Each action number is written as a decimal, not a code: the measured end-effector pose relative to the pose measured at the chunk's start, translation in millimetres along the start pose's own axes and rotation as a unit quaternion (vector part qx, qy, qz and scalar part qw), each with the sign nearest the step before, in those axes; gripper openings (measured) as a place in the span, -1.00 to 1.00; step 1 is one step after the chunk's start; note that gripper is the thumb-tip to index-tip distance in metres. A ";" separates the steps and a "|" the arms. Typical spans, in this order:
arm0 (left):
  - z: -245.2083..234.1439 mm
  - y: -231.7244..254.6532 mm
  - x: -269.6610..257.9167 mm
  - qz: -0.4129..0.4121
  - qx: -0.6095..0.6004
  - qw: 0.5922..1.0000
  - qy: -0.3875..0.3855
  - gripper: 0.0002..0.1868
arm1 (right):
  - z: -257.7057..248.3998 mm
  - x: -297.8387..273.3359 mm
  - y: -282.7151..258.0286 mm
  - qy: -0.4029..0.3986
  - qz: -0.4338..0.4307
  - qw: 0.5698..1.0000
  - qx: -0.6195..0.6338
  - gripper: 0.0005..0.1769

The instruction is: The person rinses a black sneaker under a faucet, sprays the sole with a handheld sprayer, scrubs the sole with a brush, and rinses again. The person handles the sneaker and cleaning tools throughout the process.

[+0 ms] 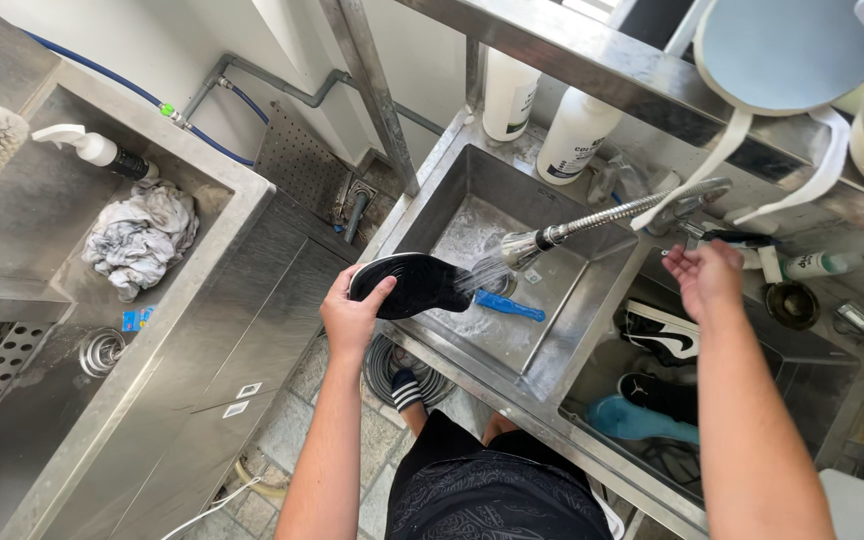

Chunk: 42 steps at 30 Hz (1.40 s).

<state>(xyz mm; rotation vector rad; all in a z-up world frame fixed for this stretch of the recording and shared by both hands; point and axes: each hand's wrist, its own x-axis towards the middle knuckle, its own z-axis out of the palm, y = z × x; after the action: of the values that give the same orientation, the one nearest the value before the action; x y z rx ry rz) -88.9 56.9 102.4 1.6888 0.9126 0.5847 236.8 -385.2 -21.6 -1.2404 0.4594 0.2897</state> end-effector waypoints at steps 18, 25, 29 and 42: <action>1.7 -34.2 -35.1 -0.058 -0.235 0.960 0.139 -0.55 | -18.0 -39.0 135.0 -0.168 -0.208 0.754 -0.600 -0.08; -16.3 -49.8 -61.0 -0.109 -0.382 0.899 0.182 -0.56 | -12.9 -28.9 162.2 -0.214 -0.163 0.601 -0.753 -0.26; -40.2 -47.9 -71.9 -0.151 -0.444 0.865 0.179 -0.55 | -6.7 -49.2 143.6 -0.066 0.001 0.714 -0.697 -0.40; -161.5 -70.2 -32.3 -0.112 -0.446 0.857 0.233 -0.50 | 14.9 -147.2 112.3 0.054 -0.316 0.861 -0.395 -0.37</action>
<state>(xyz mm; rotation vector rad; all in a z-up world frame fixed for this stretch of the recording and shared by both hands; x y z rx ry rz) -250.4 132.5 86.4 0.5930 0.9385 1.0779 60.0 -331.7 -40.4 -2.1423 -0.0229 -0.1892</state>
